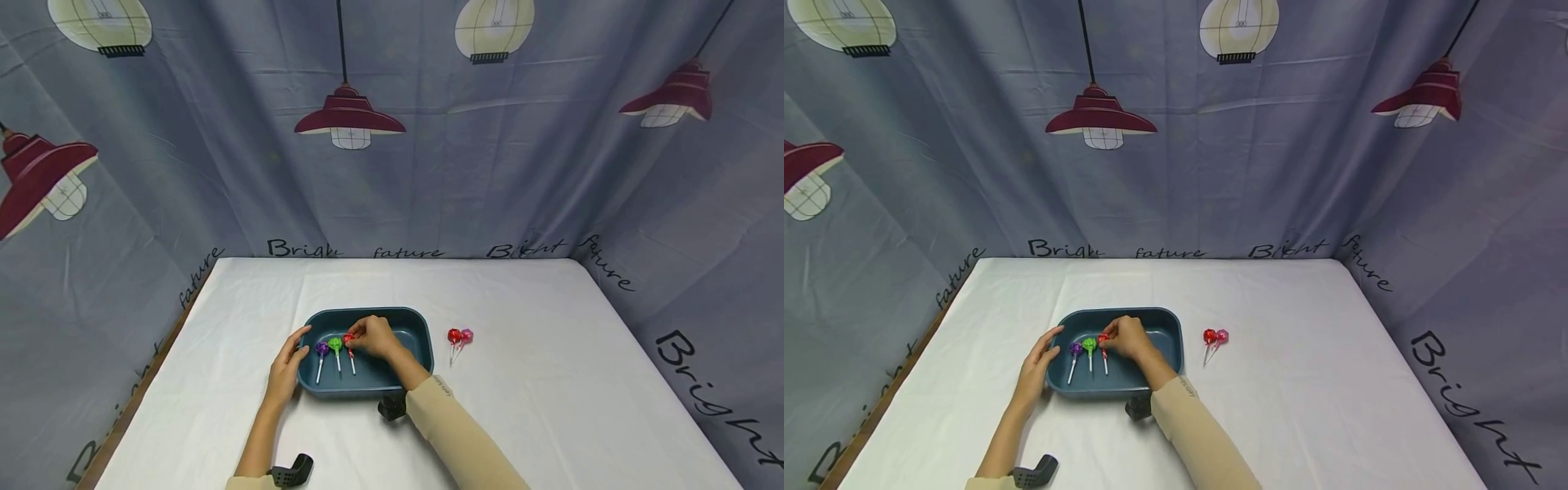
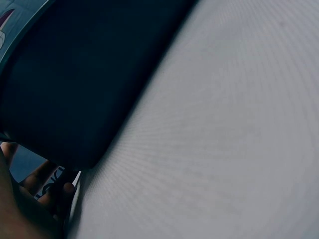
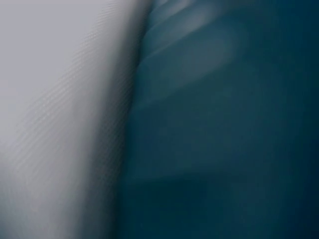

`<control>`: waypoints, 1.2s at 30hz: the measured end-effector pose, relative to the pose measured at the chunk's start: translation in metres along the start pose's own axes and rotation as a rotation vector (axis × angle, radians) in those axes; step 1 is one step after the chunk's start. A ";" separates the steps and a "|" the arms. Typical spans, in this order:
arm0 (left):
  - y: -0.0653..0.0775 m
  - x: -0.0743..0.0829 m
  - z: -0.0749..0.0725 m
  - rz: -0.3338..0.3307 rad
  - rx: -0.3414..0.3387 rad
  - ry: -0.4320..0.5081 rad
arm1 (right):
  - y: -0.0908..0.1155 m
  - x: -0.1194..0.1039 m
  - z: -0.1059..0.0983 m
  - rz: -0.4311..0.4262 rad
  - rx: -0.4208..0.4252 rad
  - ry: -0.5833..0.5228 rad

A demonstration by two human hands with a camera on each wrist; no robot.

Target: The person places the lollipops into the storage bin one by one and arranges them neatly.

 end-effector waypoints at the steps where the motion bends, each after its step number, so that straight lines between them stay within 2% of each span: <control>1: 0.000 0.000 0.000 -0.002 -0.004 -0.002 | 0.000 0.000 0.001 -0.005 -0.002 0.001; 21: 0.005 0.001 -0.002 -0.021 0.000 -0.007 | 0.004 -0.001 0.009 -0.001 -0.007 0.031; 36: 0.001 0.002 0.001 -0.009 0.004 -0.023 | 0.006 0.002 0.002 -0.026 0.004 0.046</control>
Point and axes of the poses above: each hand's wrist, its own y-axis away from the middle knuckle, its own z-axis out of the palm, x = y × z, the point moved 2 cm from there along -y, towards the middle knuckle, and after that the axes turned 6 degrees about -x, right-handed, at the moved point
